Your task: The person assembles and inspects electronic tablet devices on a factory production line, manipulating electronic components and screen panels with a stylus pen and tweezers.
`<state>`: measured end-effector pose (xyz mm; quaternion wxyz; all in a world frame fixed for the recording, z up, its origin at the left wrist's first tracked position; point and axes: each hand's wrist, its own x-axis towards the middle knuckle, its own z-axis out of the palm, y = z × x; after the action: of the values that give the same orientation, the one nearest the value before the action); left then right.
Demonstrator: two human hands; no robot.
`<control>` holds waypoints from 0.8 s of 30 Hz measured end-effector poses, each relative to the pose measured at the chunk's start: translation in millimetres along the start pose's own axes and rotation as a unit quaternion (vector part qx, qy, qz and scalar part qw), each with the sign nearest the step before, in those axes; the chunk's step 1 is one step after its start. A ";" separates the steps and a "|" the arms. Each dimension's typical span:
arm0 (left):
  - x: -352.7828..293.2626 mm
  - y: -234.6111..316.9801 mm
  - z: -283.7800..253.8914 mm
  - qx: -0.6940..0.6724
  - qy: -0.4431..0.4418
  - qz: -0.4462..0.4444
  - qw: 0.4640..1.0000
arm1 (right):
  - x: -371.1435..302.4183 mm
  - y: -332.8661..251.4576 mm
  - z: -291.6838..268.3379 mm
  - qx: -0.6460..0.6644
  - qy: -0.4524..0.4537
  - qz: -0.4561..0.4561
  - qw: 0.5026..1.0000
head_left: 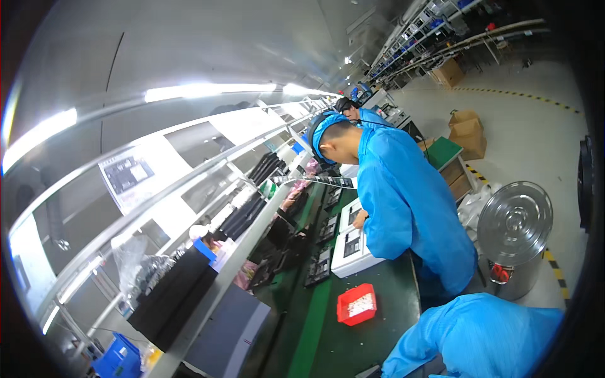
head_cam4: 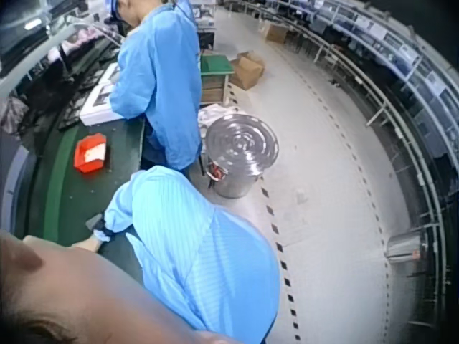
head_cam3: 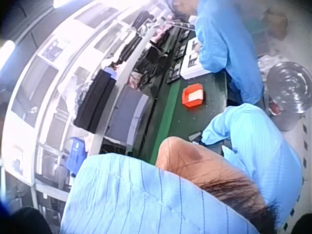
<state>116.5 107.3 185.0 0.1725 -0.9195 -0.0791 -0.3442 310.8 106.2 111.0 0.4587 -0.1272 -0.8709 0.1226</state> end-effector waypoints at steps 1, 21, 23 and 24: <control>6.0 -2.5 -6.9 0.006 -0.001 0.005 1.000 | 7.4 -0.6 -3.8 -0.001 0.004 -0.005 1.000; -39.0 23.4 82.3 -0.101 -0.045 -0.091 0.990 | -53.5 37.8 71.2 0.119 -0.013 0.144 0.982; -35.3 33.2 92.9 -0.117 -0.048 -0.092 0.988 | -64.8 32.1 74.4 0.123 -0.009 0.162 0.979; -32.6 38.3 97.0 -0.123 -0.049 -0.092 0.987 | -69.0 28.5 75.2 0.124 -0.007 0.170 0.978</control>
<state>160.9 107.0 85.1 0.0215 -0.9383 -0.1283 -0.3204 289.2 102.5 7.3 0.4370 -0.2141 -0.8179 0.3068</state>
